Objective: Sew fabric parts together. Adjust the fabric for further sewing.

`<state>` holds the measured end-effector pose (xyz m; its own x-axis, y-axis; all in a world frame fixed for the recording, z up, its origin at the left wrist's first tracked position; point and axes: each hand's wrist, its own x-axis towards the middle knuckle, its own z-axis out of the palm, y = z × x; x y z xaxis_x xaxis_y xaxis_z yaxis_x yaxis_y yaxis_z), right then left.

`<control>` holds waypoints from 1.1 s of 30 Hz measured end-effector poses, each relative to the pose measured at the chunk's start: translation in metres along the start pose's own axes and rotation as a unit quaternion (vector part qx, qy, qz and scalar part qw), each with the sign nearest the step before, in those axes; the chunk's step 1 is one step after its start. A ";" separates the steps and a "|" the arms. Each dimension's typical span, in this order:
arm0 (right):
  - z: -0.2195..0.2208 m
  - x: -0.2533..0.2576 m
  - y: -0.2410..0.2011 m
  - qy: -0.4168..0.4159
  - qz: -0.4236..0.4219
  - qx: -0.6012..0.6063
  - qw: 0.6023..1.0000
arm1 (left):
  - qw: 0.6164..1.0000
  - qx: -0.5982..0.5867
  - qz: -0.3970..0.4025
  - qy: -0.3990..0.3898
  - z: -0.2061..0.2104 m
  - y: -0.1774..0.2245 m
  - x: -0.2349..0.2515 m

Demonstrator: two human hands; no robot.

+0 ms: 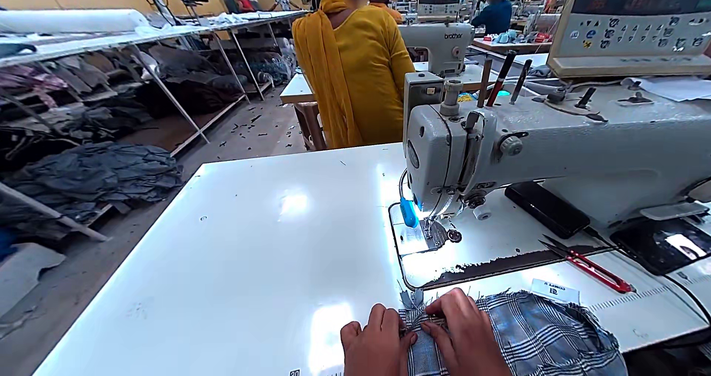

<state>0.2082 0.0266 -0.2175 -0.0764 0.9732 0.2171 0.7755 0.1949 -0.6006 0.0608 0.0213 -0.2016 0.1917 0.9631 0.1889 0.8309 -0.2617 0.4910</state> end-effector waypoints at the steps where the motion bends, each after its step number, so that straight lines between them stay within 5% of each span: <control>1: -0.002 0.001 -0.002 -0.016 0.016 0.000 1.000 | 0.999 0.025 0.019 0.038 0.006 0.000 -0.003; 6: -0.012 0.009 -0.014 -0.086 0.068 -0.028 0.994 | 0.980 0.116 0.071 0.146 0.024 0.001 -0.012; 14: -0.033 0.037 -0.030 -0.269 0.164 -0.062 0.947 | 0.999 -0.038 -0.021 -0.005 0.004 -0.006 0.001; 19: -0.041 0.053 -0.021 -0.337 0.115 -0.037 0.934 | 0.995 -0.068 -0.059 -0.044 0.000 -0.002 0.009; 25: -0.039 0.045 -0.009 -0.276 0.101 0.016 0.956 | 0.994 -0.077 -0.067 -0.050 0.000 -0.004 0.010; 33: -0.046 0.056 -0.019 -0.339 0.128 -0.061 0.930 | 0.991 -0.065 -0.083 -0.078 -0.004 0.000 0.013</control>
<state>0.2175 0.0715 -0.1587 -0.2257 0.8469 -0.4814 0.8847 -0.0287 -0.4654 0.0611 0.0334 -0.1961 0.1449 0.9889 -0.0329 0.7855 -0.0948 0.6116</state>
